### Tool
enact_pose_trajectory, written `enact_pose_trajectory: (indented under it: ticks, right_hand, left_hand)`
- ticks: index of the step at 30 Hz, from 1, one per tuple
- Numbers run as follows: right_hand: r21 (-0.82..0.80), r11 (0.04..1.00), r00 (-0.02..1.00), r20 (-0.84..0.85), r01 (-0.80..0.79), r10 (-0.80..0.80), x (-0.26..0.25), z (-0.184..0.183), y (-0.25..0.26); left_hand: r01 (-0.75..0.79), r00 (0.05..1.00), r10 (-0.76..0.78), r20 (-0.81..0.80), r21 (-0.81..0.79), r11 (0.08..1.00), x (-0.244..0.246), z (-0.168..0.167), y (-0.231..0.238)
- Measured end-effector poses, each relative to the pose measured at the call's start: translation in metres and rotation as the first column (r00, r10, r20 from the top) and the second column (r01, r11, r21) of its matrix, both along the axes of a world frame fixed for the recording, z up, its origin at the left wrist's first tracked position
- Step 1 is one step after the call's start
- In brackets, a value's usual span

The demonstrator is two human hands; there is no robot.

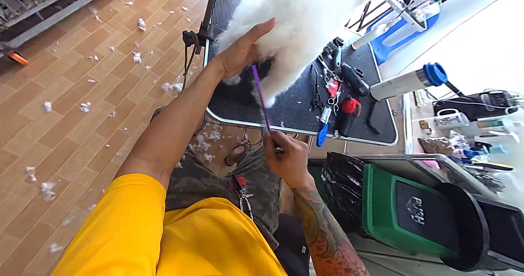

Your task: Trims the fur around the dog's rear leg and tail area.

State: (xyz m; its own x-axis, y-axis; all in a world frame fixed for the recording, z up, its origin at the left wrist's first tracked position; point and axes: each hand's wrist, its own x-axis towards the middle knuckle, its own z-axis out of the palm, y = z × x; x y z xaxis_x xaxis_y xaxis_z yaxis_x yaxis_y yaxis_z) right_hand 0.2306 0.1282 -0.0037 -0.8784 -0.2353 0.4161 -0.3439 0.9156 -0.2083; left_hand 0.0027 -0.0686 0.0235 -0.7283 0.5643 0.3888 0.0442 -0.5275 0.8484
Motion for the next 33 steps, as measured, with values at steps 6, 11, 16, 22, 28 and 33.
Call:
enact_pose_trajectory:
  ticks: [6, 11, 16, 22, 28, 33]
  right_hand:
    - [0.099, 0.988, 0.983, 0.124, 0.122, -0.134, -0.011, 0.015, -0.006]
    - [0.125, 0.981, 0.989, -0.033, 0.147, -0.144, -0.005, 0.014, -0.002]
    - [-0.032, 0.999, 0.999, -0.043, -0.015, 0.013, -0.011, 0.000, 0.004]
    - [-0.475, 0.868, 0.966, -0.125, 0.143, -0.227, -0.005, -0.019, 0.044]
    - [-0.368, 0.640, 0.688, 0.626, 0.675, -0.367, -0.059, -0.003, 0.114]
    - [-0.293, 0.643, 0.556, 0.792, 0.707, -0.251, -0.102, 0.011, 0.139]
  left_hand:
    - [0.000, 1.000, 0.000, 0.000, 0.013, 1.000, -0.002, -0.003, 0.003]
    - [-0.029, 1.000, 0.029, 0.006, 0.008, 1.000, 0.001, 0.000, 0.001]
    - [-0.034, 0.998, 0.033, 0.057, 0.017, 0.999, 0.002, -0.005, 0.003]
    - [-0.067, 0.994, 0.068, 0.080, -0.017, 0.998, 0.012, -0.005, 0.004]
    - [-0.138, 0.987, 0.152, 0.055, -0.200, 0.970, 0.015, -0.017, 0.021]
    - [-0.239, 0.971, 0.224, -0.086, -0.435, 0.868, 0.020, -0.010, 0.041]
